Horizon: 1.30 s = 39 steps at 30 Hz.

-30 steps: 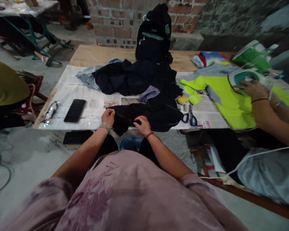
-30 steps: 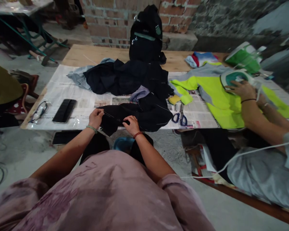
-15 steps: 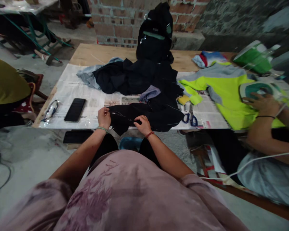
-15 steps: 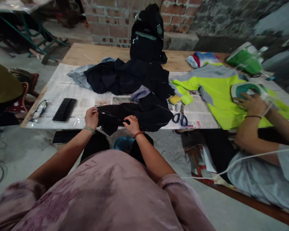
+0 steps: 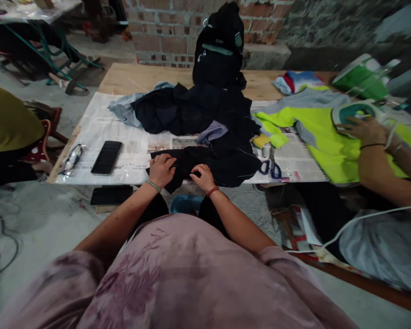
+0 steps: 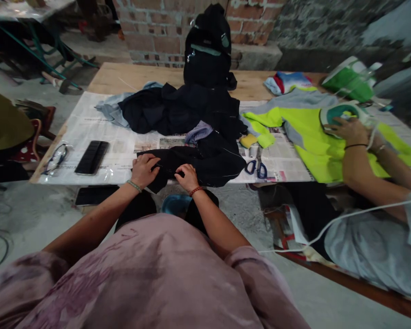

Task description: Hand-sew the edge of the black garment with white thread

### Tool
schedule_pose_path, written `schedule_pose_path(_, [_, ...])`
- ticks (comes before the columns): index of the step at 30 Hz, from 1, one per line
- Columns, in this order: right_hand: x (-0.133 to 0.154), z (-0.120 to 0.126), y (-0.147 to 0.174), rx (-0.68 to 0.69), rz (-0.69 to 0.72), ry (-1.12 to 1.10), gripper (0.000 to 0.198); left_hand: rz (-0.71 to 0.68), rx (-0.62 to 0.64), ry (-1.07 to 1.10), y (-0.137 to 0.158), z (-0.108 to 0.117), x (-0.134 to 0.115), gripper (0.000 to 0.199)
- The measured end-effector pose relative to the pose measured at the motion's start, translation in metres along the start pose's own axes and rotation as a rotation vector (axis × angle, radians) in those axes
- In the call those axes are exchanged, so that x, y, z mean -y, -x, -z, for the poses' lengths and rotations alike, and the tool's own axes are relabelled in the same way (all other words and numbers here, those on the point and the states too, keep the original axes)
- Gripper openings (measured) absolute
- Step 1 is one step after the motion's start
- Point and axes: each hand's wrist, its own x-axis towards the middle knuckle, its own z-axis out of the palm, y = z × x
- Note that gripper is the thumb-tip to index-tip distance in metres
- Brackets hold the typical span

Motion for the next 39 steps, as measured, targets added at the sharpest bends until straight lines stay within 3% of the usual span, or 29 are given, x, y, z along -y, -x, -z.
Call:
schedule_pose_path(4, [0.000, 0.000, 0.000, 0.010, -0.014, 0.002, 0.002, -0.057, 0.076, -0.022, -0.005, -0.003, -0.002, 0.016])
schedule_pose_path(9, [0.000, -0.001, 0.000, 0.001, -0.021, 0.002, 0.002, -0.044, 0.015, -0.025, -0.005, -0.007, -0.001, 0.017])
schedule_pose_path(31, [0.004, 0.001, 0.001, 0.002, -0.026, 0.013, 0.002, 0.296, -0.165, 0.064, 0.003, 0.010, 0.041, 0.010])
schedule_pose_path(35, [0.005, 0.002, 0.001, 0.000, -0.021, 0.014, 0.002, 0.362, -0.263, 0.138, 0.000, 0.012, 0.050, 0.017])
schedule_pose_path(39, [0.004, 0.000, 0.001, -0.005, -0.007, 0.021, 0.002, 0.338, -0.291, 0.169, 0.001, 0.017, 0.051, 0.032])
